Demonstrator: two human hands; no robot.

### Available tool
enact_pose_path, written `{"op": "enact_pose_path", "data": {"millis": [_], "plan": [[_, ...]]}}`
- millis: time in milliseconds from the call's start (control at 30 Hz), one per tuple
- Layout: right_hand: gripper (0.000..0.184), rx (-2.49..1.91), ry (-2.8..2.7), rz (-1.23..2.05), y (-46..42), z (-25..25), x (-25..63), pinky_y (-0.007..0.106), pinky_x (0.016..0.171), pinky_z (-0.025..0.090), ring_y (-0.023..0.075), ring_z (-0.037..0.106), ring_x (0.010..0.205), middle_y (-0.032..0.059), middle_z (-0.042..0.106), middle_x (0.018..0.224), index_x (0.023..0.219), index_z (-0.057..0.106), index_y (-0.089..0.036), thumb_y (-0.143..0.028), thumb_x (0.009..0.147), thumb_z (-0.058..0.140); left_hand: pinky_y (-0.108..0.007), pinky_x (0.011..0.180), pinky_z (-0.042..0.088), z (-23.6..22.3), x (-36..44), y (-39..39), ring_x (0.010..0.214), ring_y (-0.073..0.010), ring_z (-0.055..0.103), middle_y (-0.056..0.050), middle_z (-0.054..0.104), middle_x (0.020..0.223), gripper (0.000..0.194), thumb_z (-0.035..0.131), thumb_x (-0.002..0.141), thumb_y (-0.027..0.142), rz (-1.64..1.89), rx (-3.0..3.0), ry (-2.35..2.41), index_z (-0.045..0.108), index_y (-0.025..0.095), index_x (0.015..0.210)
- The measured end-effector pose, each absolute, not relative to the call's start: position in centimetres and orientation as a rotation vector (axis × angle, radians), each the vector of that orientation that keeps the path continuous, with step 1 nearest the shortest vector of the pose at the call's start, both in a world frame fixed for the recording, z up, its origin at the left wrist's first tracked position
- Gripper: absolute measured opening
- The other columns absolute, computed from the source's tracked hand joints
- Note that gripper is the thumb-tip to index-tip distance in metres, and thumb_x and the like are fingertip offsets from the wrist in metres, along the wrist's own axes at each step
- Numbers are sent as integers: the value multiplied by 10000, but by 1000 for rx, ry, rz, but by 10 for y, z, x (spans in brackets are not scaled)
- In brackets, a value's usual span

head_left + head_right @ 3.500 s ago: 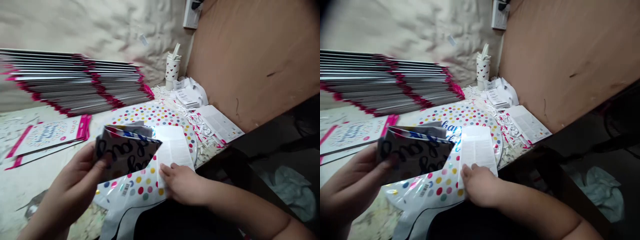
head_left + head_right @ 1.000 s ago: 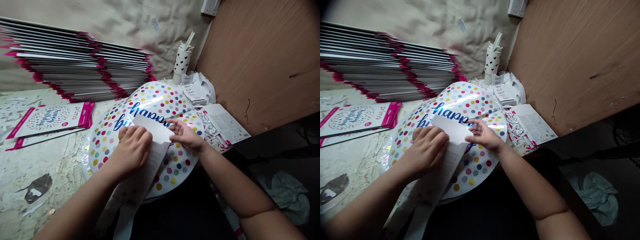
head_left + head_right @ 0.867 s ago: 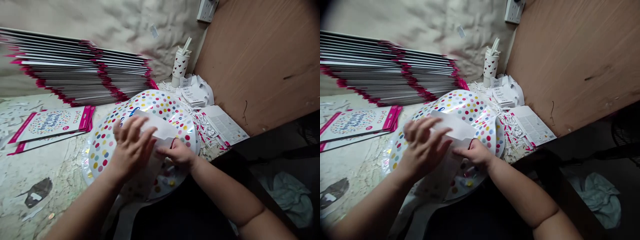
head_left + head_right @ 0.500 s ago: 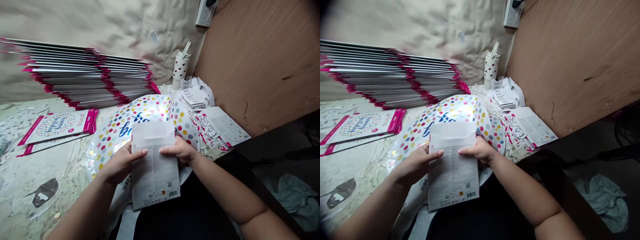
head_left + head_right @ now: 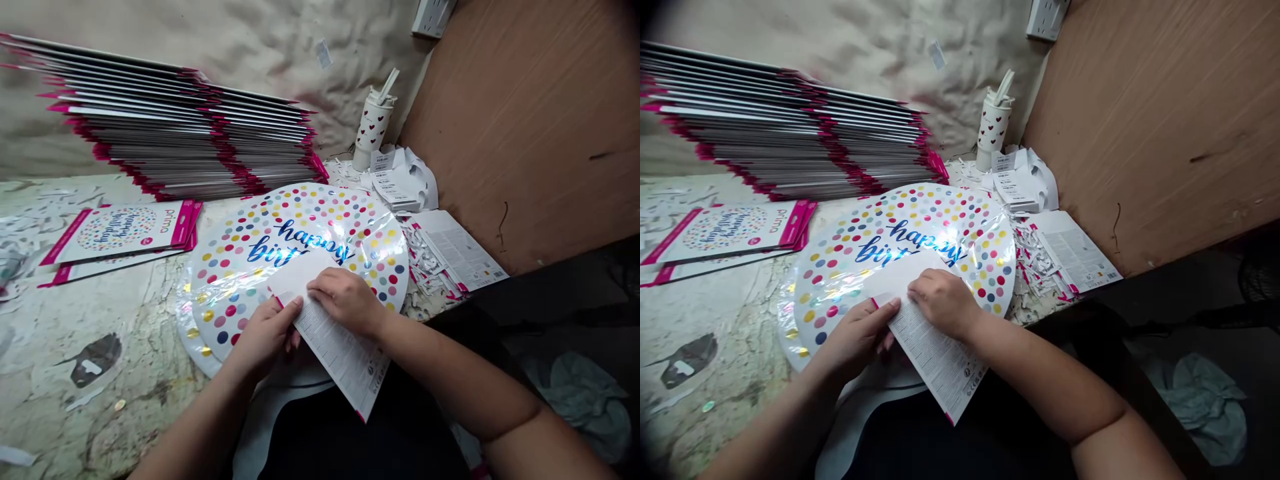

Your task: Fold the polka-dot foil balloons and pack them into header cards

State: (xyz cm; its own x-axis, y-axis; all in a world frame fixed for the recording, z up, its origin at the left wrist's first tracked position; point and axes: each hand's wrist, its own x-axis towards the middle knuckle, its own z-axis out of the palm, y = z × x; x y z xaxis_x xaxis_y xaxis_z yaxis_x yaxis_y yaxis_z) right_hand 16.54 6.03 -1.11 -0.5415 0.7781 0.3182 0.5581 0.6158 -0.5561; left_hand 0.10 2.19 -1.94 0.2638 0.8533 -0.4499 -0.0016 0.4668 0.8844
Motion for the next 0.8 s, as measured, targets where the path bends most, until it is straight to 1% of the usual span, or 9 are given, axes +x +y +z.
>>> {"op": "enact_pose_path", "data": {"millis": [133, 233, 367, 433, 533, 600, 667, 733, 800], "plan": [[150, -1065, -2327, 472, 58, -12, 160, 273, 737, 446, 163, 580, 776, 66, 644, 808, 807, 633, -145, -203, 863, 507, -196, 349, 296, -23, 1, 16, 304, -85, 406, 5, 481, 343, 461, 495, 796, 492, 740, 1013, 1223, 489, 151, 486], [153, -1085, -2334, 405, 60, -14, 162, 283, 743, 446, 171, 579, 794, 74, 639, 819, 817, 622, -135, -163, 863, 479, -196, 349, 298, -27, 0, 15, 308, -88, 413, 4, 482, 345, 474, 479, 805, 506, 743, 1041, 1235, 487, 153, 489], [151, -1105, -2395, 427, 57, -9, 164, 254, 727, 445, 151, 585, 793, 59, 643, 818, 859, 608, -140, -149, 875, 458, -188, 350, 307, -27, 0, 15, 319, -88, 428, 7, 512, 369, 434, 482, 806, 499, 732, 1045, 1242, 506, 155, 542], [160, -1095, -2531, 304, 50, -5, 159, 262, 672, 438, 162, 575, 746, 65, 630, 792, 837, 600, -137, -150, 873, 444, -185, 353, 313, -24, 1, 15, 319, -85, 432, 3, 524, 375, 429, 483, 806, 491, 726, 1046, 1248, 509, 154, 543], [181, -1094, -2691, 19, 41, -1, 149, 280, 565, 401, 181, 529, 659, 82, 586, 751, 780, 569, -135, -119, 850, 402, -180, 353, 309, -19, 5, 15, 314, -80, 433, -8, 525, 367, 457, 472, 809, 491, 724, 1051, 1241, 505, 149, 508], [166, -1125, -2686, -87, 44, -2, 151, 283, 551, 391, 193, 512, 671, 91, 566, 764, 794, 551, -138, -112, 834, 392, -183, 354, 308, -16, 5, 15, 315, -82, 437, -19, 532, 371, 467, 467, 811, 491, 718, 1043, 1221, 517, 143, 503], [162, -1297, -2578, -136, 58, -3, 168, 288, 580, 403, 200, 511, 706, 103, 561, 799, 834, 545, -131, -91, 811, 390, -190, 360, 318, -14, 2, 14, 320, -88, 445, -30, 547, 384, 463, 467, 813, 486, 707, 1031, 1202, 534, 137, 517], [202, -1656, -2368, -167, 77, -1, 199, 301, 606, 416, 202, 519, 710, 123, 568, 835, 871, 551, -113, -46, 781, 382, -193, 368, 327, -13, -3, 14, 327, -93, 457, -29, 555, 393, 436, 474, 814, 474, 717, 1015, 1202, 538, 137, 545], [237, -2040, -2099, -199, 91, 5, 232, 336, 627, 433, 225, 539, 728, 153, 576, 872, 897, 565, -93, -22, 760, 385, -189, 373, 328, -13, -7, 13, 340, -99, 476, -18, 549, 392, 409, 483, 814, 465, 748, 1000, 1219, 526, 143, 565]]}}
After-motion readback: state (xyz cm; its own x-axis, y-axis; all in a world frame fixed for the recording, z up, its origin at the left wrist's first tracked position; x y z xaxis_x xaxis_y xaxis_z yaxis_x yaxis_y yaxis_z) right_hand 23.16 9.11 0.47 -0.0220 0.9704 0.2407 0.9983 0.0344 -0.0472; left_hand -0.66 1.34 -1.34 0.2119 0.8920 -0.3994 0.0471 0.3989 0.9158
